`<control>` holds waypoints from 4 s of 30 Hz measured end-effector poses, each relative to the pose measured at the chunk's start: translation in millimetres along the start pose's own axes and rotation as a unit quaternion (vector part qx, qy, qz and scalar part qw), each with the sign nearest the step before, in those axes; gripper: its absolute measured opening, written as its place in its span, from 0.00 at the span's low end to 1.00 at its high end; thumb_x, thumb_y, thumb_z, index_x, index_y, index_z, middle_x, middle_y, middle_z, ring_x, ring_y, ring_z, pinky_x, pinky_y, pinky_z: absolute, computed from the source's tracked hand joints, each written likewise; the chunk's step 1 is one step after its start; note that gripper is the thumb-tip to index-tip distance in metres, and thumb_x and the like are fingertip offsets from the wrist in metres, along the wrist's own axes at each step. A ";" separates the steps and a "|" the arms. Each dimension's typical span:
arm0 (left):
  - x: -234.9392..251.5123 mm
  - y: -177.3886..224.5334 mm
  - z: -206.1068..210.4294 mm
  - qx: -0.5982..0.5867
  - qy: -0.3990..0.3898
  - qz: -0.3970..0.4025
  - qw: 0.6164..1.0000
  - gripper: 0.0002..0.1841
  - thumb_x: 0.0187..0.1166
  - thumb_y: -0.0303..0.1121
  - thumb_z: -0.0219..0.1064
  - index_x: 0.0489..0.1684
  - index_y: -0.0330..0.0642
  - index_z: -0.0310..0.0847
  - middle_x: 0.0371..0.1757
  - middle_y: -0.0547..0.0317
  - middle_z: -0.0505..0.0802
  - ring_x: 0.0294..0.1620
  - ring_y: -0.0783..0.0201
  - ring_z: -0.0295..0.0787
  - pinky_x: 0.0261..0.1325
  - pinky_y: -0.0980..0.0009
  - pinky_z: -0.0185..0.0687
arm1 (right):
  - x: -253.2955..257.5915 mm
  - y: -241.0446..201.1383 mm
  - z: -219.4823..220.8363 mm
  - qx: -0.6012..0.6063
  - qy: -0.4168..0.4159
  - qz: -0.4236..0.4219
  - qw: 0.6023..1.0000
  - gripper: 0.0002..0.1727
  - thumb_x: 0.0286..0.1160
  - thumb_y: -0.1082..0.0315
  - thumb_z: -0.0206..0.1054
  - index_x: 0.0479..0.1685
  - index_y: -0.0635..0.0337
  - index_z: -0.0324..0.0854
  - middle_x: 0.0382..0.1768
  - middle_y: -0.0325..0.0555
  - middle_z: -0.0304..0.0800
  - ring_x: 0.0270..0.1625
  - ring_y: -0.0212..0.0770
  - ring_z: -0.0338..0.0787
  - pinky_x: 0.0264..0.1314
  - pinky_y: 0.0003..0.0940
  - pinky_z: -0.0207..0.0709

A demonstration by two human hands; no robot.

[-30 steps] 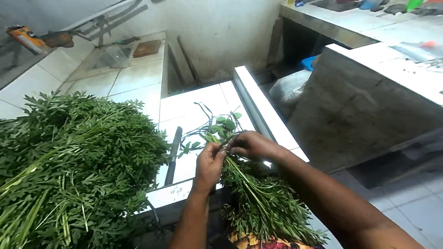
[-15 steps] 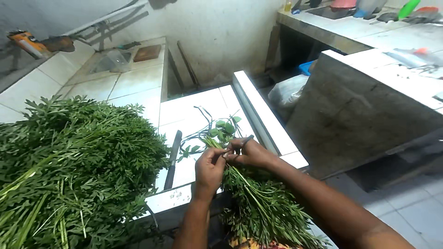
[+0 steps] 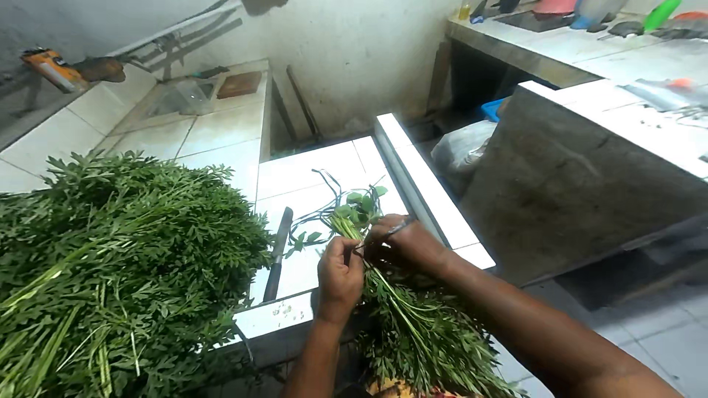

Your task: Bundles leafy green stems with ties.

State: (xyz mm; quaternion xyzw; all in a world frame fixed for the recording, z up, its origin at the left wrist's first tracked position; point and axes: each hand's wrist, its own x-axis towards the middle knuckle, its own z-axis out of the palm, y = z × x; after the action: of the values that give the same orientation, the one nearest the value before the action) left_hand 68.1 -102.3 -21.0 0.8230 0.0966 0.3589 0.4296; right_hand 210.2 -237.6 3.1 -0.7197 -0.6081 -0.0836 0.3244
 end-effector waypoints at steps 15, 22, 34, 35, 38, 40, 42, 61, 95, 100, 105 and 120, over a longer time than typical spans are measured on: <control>-12.7 -21.3 -13.2 -0.141 -0.066 0.079 0.985 0.05 0.86 0.33 0.63 0.42 0.46 0.85 0.63 0.54 0.92 0.68 0.52 0.85 0.72 0.55 0.80 | -11.4 17.5 19.4 0.172 -0.194 0.223 0.940 0.16 0.84 0.55 0.55 0.40 0.55 0.85 0.31 0.44 0.85 0.37 0.42 0.86 0.42 0.50 0.78; -18.5 -21.6 -10.5 -0.200 -0.077 -0.008 0.977 0.05 0.85 0.27 0.63 0.44 0.37 0.84 0.41 0.55 0.92 0.43 0.63 0.91 0.51 0.65 0.90 | -3.4 4.0 20.1 0.093 -0.242 0.325 0.910 0.14 0.81 0.51 0.63 0.40 0.50 0.87 0.34 0.47 0.89 0.41 0.49 0.90 0.44 0.58 0.81; -7.2 -10.1 -5.8 0.079 -0.088 -0.031 0.993 0.08 0.82 0.33 0.64 0.49 0.46 0.89 0.45 0.65 0.94 0.49 0.71 0.91 0.57 0.68 0.90 | -31.0 2.7 10.1 0.040 -0.009 0.023 0.999 0.09 0.84 0.58 0.66 0.44 0.52 0.89 0.48 0.41 0.90 0.56 0.39 0.89 0.61 0.39 0.85; -5.6 -8.4 -7.0 0.109 -0.101 -0.011 0.989 0.09 0.82 0.33 0.63 0.49 0.47 0.90 0.46 0.65 0.94 0.52 0.70 0.90 0.60 0.66 0.87 | -27.1 3.3 13.4 0.028 0.016 0.001 0.999 0.09 0.84 0.58 0.66 0.44 0.51 0.89 0.54 0.41 0.90 0.63 0.40 0.87 0.67 0.40 0.83; -1.8 -5.3 -11.4 0.138 -0.126 0.017 0.982 0.11 0.82 0.33 0.62 0.50 0.45 0.90 0.48 0.64 0.94 0.55 0.67 0.89 0.65 0.64 0.85 | -17.0 5.9 18.5 0.057 -0.004 0.008 0.998 0.10 0.85 0.57 0.66 0.47 0.52 0.87 0.63 0.37 0.89 0.76 0.39 0.81 0.81 0.46 0.74; -2.4 -7.2 -13.2 0.107 -0.123 0.007 0.987 0.10 0.83 0.33 0.63 0.53 0.45 0.88 0.48 0.64 0.94 0.54 0.70 0.90 0.63 0.66 0.87 | -14.6 6.2 22.0 0.115 -0.026 0.054 0.992 0.13 0.87 0.56 0.63 0.52 0.56 0.85 0.49 0.40 0.92 0.57 0.37 0.89 0.67 0.42 0.82; -5.8 -10.6 -11.2 0.067 -0.096 0.002 0.993 0.10 0.81 0.32 0.65 0.55 0.43 0.85 0.48 0.64 0.94 0.50 0.71 0.92 0.57 0.68 0.92 | -13.6 4.7 26.0 0.179 -0.027 0.116 0.977 0.14 0.86 0.55 0.62 0.53 0.56 0.83 0.42 0.40 0.92 0.45 0.34 0.92 0.55 0.38 0.88; -15.1 -10.9 1.3 0.131 0.014 0.068 0.989 0.06 0.74 0.27 0.66 0.42 0.41 0.88 0.44 0.61 0.93 0.44 0.71 0.91 0.50 0.73 0.91 | -4.6 -0.5 15.3 0.167 -0.125 0.152 0.966 0.19 0.88 0.53 0.53 0.41 0.54 0.85 0.32 0.40 0.85 0.38 0.37 0.86 0.44 0.42 0.81; 30.9 -66.5 -121.2 0.494 -0.201 -0.347 0.772 0.26 0.76 0.38 0.69 0.65 0.24 0.76 0.56 0.24 0.88 0.60 0.28 0.87 0.60 0.29 0.80 | -4.0 -10.8 -37.6 0.005 -0.269 0.295 0.917 0.43 0.48 0.21 0.75 0.47 0.51 0.85 0.41 0.45 0.89 0.48 0.51 0.88 0.48 0.63 0.81; 10.1 -20.2 -144.8 0.413 -0.100 -0.210 0.881 0.24 0.85 0.45 0.64 0.71 0.37 0.76 0.47 0.32 0.91 0.47 0.33 0.91 0.50 0.29 0.82 | -0.2 -6.2 -35.3 -0.023 -0.251 0.295 0.922 0.43 0.40 0.21 0.79 0.44 0.49 0.85 0.39 0.43 0.89 0.45 0.49 0.89 0.47 0.60 0.82; -17.4 23.8 -198.6 0.349 -0.169 -0.038 0.921 0.21 0.77 0.51 0.70 0.60 0.48 0.88 0.49 0.56 0.95 0.46 0.62 0.93 0.50 0.53 0.91 | 4.9 -9.4 -35.8 -0.023 -0.247 0.304 0.920 0.43 0.36 0.23 0.83 0.44 0.50 0.85 0.40 0.44 0.89 0.46 0.50 0.89 0.46 0.61 0.84; -29.3 54.5 -157.8 0.351 -0.206 0.020 0.913 0.18 0.77 0.52 0.69 0.53 0.52 0.92 0.46 0.64 0.96 0.44 0.70 0.92 0.48 0.64 0.91 | 7.2 -23.0 -32.9 -0.098 -0.203 0.238 0.945 0.43 0.36 0.24 0.83 0.43 0.52 0.84 0.42 0.44 0.88 0.48 0.50 0.89 0.49 0.55 0.84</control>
State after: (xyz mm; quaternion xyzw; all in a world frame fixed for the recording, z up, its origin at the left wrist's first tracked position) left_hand -67.6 -48.7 65.4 0.9782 0.1092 0.1324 0.1167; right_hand 199.7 -249.2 40.7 -0.8735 -0.4609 0.0843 0.1325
